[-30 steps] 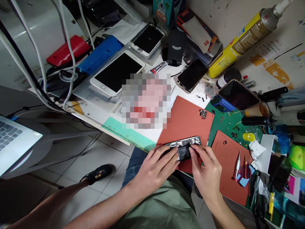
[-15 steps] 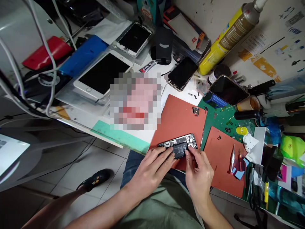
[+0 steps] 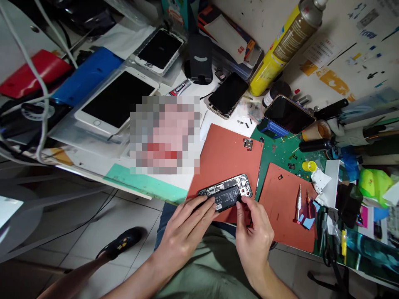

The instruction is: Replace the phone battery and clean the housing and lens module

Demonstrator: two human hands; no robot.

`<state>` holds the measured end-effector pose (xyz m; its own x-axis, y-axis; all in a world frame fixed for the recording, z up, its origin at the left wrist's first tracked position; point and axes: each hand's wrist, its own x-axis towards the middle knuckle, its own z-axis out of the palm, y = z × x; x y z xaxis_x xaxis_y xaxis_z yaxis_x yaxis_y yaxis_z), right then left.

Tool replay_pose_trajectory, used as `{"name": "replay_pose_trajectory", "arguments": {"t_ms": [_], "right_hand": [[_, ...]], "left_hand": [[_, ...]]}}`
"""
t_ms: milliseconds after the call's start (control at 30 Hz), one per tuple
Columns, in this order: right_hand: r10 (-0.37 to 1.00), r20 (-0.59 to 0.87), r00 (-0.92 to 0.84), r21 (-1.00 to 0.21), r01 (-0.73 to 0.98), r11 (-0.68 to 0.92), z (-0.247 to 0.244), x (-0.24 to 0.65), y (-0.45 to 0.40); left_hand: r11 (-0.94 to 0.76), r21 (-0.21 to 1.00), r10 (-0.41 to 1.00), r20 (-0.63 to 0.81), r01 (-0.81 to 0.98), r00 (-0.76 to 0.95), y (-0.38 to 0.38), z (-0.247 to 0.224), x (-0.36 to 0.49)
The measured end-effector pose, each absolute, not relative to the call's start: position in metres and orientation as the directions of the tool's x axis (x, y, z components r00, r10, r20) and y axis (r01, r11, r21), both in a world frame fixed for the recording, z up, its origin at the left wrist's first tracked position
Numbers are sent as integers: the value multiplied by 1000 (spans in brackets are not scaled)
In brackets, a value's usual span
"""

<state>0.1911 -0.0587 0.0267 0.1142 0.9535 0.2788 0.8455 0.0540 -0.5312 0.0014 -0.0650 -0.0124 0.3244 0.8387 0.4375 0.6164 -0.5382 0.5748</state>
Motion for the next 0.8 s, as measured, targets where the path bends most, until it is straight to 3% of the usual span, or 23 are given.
{"name": "replay_pose_trajectory", "arguments": {"t_ms": [233, 400, 533, 800], "right_hand": [[958, 246, 149, -689, 722, 64, 21, 185, -72], [932, 124, 342, -803, 586, -108, 20, 185, -85], [915, 65, 397, -827, 534, -173, 19, 186, -87], [931, -16, 364, -864, 464, -196, 25, 182, -84]], "left_hand": [[-588, 454, 801, 439, 669, 406, -65, -10, -1], [-582, 451, 804, 444, 677, 395, -70, -20, -1], [-599, 451, 789, 476, 662, 389, -72, -30, -5], [-582, 465, 810, 404, 667, 424, -76, -31, -9]]}}
